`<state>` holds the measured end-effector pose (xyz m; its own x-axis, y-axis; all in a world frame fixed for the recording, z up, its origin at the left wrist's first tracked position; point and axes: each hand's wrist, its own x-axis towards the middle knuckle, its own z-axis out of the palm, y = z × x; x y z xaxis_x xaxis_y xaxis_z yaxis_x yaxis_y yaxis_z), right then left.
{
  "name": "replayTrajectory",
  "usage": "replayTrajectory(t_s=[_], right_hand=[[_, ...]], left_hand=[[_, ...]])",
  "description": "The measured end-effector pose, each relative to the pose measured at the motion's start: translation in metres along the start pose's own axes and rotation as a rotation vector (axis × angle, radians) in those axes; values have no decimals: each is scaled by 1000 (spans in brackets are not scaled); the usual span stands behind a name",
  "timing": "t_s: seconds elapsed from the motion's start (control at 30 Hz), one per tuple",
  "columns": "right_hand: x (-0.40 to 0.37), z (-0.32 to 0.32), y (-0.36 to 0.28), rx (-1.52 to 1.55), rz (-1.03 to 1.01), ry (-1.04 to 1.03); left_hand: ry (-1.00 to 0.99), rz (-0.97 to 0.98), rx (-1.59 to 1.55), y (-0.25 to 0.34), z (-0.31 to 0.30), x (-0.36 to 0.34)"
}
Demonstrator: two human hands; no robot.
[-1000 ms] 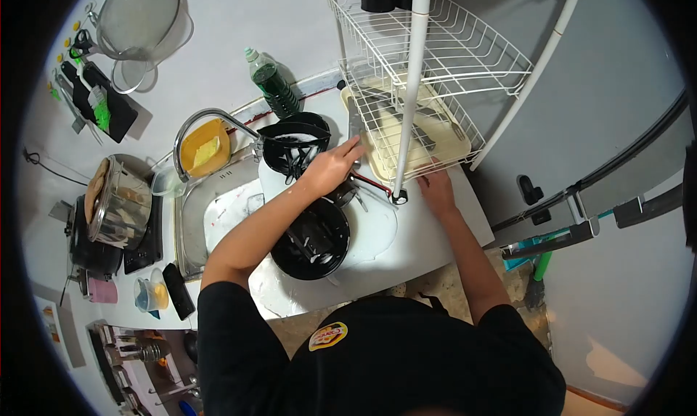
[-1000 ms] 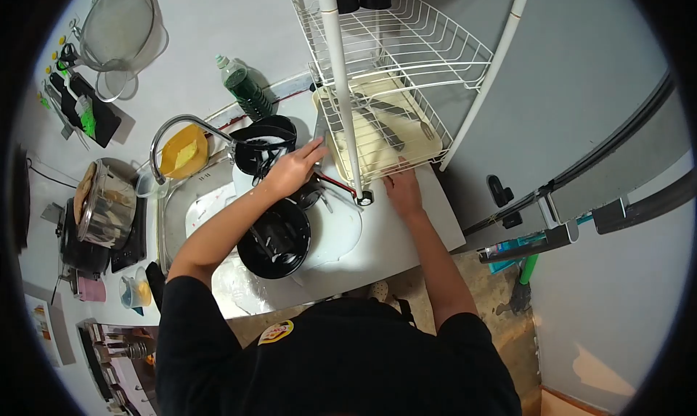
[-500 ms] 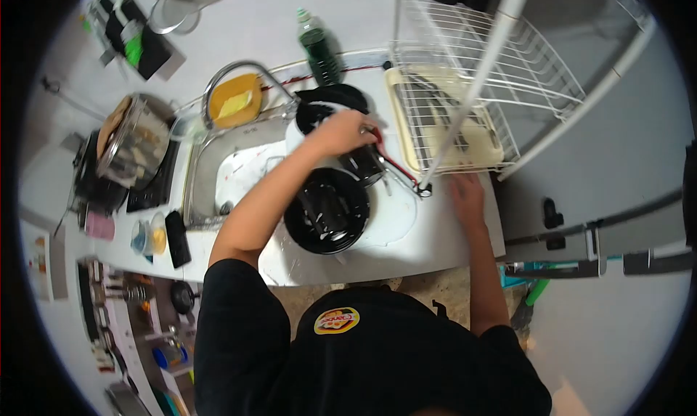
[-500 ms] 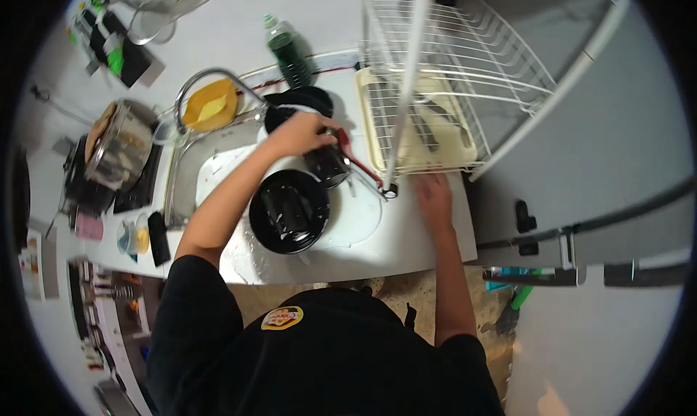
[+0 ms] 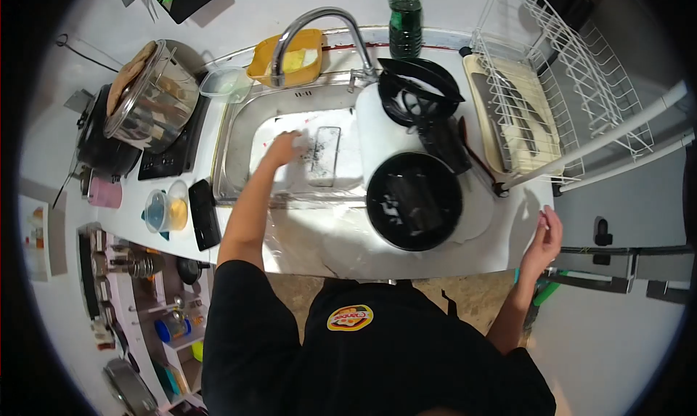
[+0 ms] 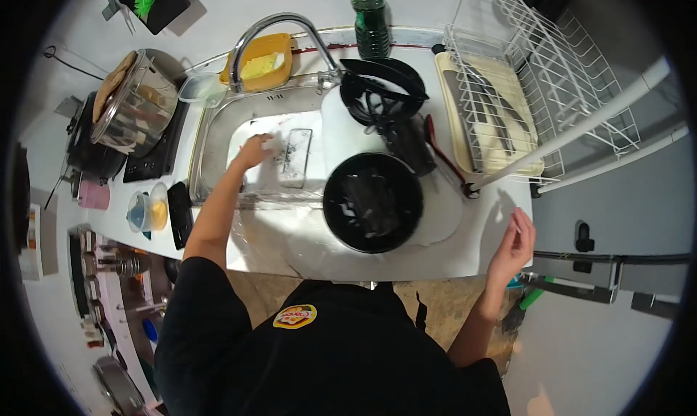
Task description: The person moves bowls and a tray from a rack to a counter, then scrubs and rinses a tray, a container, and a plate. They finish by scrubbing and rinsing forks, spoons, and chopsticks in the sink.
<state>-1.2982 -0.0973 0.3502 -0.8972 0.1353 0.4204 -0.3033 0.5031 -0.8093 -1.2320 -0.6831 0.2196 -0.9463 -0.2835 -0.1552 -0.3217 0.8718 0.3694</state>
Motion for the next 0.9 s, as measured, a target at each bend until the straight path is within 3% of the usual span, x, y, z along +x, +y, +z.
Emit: replayTrajectory(t_s=[0.03,0.1,0.23,0.37,0.4,0.53,0.63,0.67,0.77,0.8,0.9], right_hand=[[-7,5,-18,10,-28,36],[-25,20,-52,31,-83,116],[-77,69,-135,16,-152,174],[-113,125,-197,26,-185,6],[-118,138,-205,34,-227,-45],[-124,205,-224,75,-210,-387],[-117,275,-209,141,-217,-487],[-115,297,-206,191,-208,-495],[-108,332,-209,554,24,-668],[-107,339,-210,701,139,-747],[-113,376,-181,985,451,-790]], left_hand=[[-39,-1,-3,10,8,13],[-178,-248,-128,47,16,29],[-276,-204,132,72,43,50],[-226,-108,22,71,41,53],[-261,-54,-147,70,29,51],[-203,463,-544,66,-39,15],[-173,671,-654,75,-97,-20],[-244,636,-697,79,-119,-31],[-264,682,-643,83,-163,-39],[-142,828,-608,84,-181,-36],[-104,815,-517,52,-206,42]])
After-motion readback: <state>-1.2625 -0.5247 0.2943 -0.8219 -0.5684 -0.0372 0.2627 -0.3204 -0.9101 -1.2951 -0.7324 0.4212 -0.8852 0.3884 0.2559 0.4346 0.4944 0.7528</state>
